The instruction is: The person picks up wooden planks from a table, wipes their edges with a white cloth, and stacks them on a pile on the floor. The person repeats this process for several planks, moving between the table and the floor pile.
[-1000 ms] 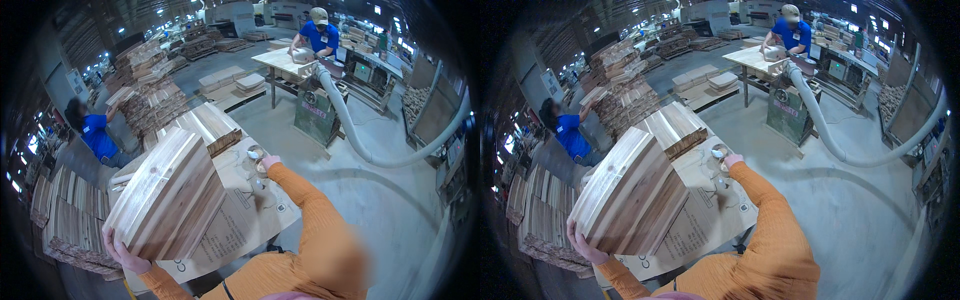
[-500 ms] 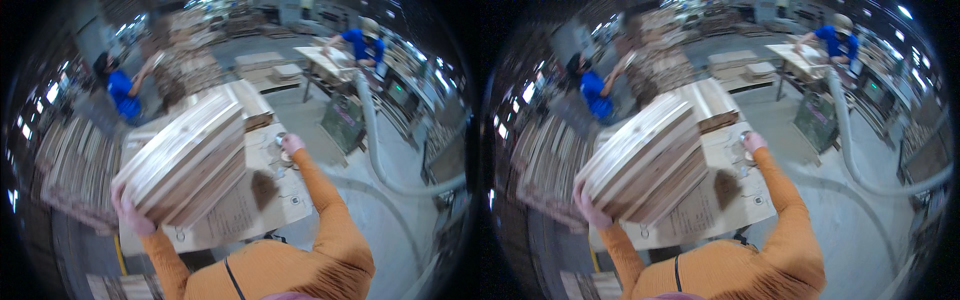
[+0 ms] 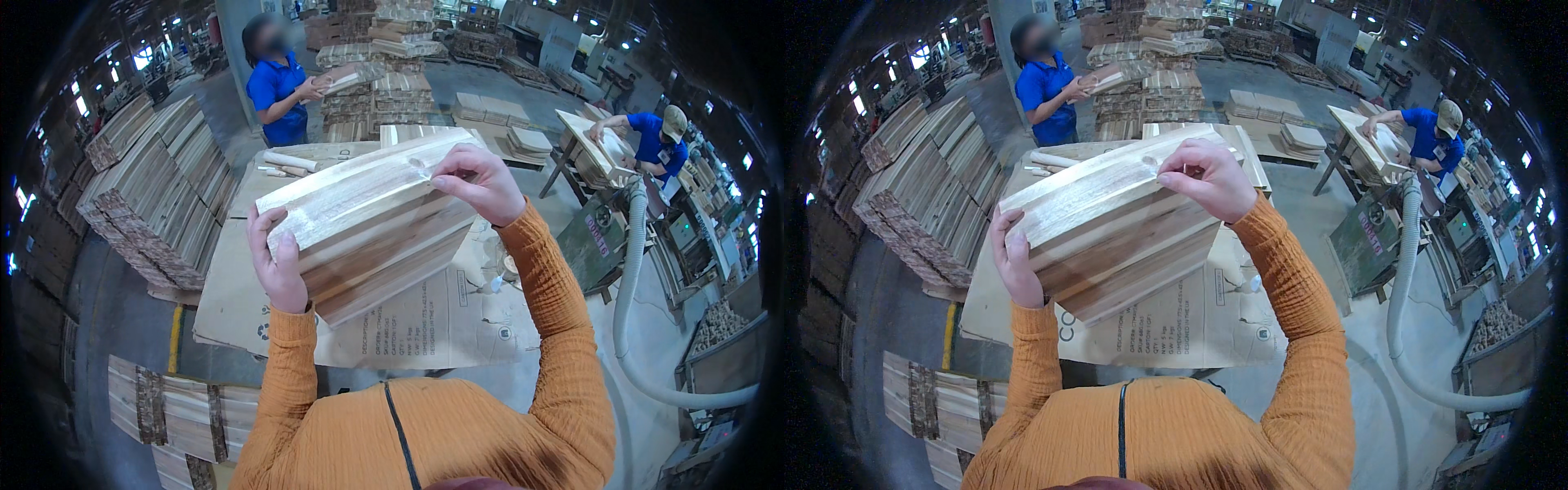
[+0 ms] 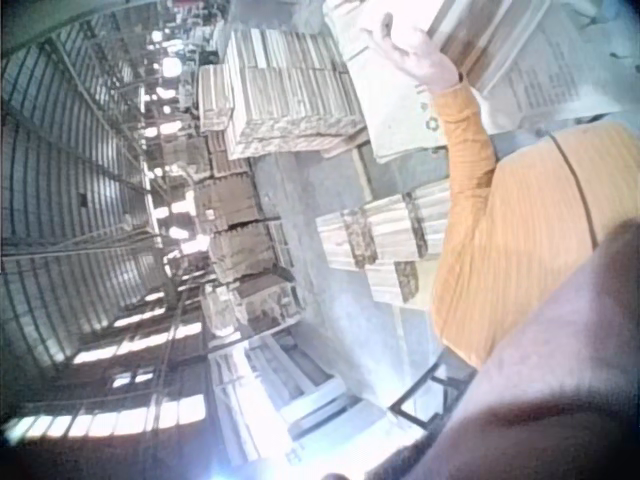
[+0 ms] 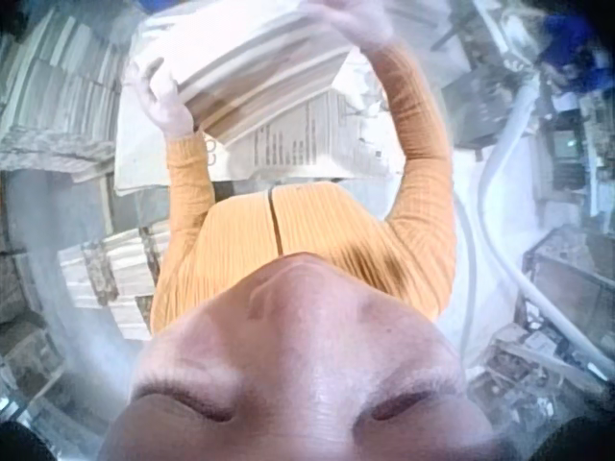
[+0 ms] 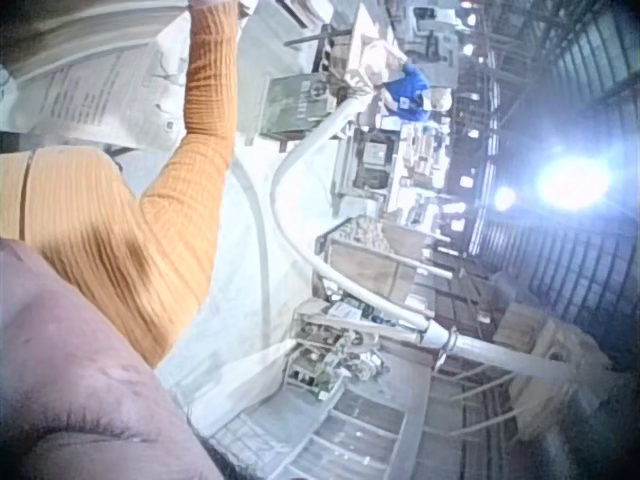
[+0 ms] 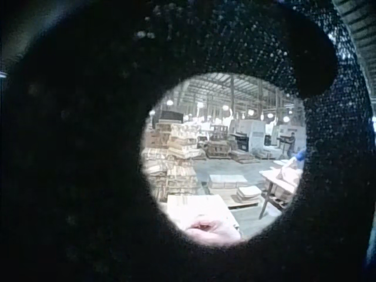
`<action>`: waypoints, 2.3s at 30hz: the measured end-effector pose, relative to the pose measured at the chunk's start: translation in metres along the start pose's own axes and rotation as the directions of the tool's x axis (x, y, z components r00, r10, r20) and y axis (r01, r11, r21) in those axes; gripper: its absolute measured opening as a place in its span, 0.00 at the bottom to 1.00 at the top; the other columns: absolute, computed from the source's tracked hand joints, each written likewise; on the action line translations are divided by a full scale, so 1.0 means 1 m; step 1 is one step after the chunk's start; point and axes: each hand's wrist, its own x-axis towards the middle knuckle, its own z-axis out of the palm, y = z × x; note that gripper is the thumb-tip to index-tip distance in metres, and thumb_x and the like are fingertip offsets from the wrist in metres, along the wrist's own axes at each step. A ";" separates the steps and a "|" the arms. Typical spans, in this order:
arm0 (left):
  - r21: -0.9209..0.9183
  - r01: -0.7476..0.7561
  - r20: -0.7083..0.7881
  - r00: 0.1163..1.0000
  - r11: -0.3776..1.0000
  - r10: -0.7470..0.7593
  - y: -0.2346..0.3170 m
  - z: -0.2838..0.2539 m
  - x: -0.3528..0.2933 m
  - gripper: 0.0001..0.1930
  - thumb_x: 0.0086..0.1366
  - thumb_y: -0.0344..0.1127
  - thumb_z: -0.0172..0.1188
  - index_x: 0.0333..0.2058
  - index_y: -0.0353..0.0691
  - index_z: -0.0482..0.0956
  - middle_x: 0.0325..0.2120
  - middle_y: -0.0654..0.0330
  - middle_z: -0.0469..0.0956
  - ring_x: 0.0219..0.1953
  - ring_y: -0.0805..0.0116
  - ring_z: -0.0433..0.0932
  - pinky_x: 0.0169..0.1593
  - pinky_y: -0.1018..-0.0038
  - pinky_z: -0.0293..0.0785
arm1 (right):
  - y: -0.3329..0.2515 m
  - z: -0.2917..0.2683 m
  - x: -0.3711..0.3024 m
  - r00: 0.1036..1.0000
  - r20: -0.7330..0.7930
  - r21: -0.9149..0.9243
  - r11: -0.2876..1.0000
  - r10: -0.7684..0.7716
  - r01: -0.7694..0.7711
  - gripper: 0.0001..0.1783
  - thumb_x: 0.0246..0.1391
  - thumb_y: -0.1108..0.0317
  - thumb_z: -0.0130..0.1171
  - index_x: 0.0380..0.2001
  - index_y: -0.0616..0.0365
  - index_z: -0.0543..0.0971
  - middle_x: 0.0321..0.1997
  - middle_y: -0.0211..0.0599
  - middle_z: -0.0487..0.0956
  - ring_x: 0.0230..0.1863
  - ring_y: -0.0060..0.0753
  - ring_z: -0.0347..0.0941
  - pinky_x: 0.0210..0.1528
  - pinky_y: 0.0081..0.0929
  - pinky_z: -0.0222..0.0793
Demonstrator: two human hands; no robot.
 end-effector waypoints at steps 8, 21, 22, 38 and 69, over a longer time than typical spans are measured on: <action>0.004 -0.057 0.016 0.998 0.998 0.057 0.009 -0.001 -0.014 0.17 0.54 0.34 0.49 0.42 0.32 0.70 0.55 0.43 0.58 0.56 0.57 0.61 0.56 0.66 0.57 | -0.004 -0.016 0.009 0.914 0.309 0.087 0.950 0.262 -0.301 0.05 0.47 0.71 0.61 0.28 0.60 0.79 0.29 0.26 0.72 0.30 0.17 0.63 0.33 0.15 0.59; 0.005 -0.073 0.032 0.997 0.997 0.073 0.013 -0.001 -0.017 0.18 0.54 0.35 0.48 0.42 0.33 0.69 0.56 0.42 0.56 0.57 0.56 0.60 0.56 0.66 0.58 | -0.013 -0.004 -0.037 0.950 0.146 -0.649 0.698 -0.277 0.303 0.26 0.35 0.84 0.50 0.40 0.46 0.79 0.42 0.31 0.73 0.42 0.36 0.66 0.48 0.32 0.62; 0.008 -0.068 0.034 0.997 0.998 0.068 0.013 -0.001 -0.018 0.18 0.54 0.35 0.48 0.42 0.32 0.69 0.56 0.42 0.56 0.57 0.55 0.59 0.56 0.66 0.58 | -0.014 -0.004 -0.038 0.945 0.132 -0.689 0.657 -0.300 0.305 0.27 0.35 0.84 0.51 0.40 0.45 0.79 0.43 0.31 0.73 0.44 0.36 0.65 0.49 0.33 0.61; -0.016 -0.087 0.022 0.996 0.996 0.087 0.019 0.001 -0.025 0.19 0.53 0.36 0.48 0.43 0.32 0.69 0.57 0.41 0.55 0.59 0.53 0.57 0.57 0.65 0.57 | -0.021 0.002 -0.055 0.947 0.010 -0.824 0.534 -0.321 0.190 0.25 0.34 0.77 0.56 0.39 0.37 0.79 0.51 0.28 0.70 0.56 0.42 0.59 0.56 0.43 0.53; 0.052 0.060 -0.109 0.993 0.997 -0.054 0.025 0.014 -0.024 0.24 0.56 0.37 0.40 0.51 0.31 0.64 0.50 0.51 0.65 0.53 0.60 0.64 0.57 0.66 0.59 | 0.174 0.057 -0.355 0.194 -0.749 0.351 0.628 0.634 -0.695 0.24 0.48 0.60 0.61 0.45 0.62 0.70 0.35 0.32 0.72 0.31 0.19 0.69 0.33 0.21 0.68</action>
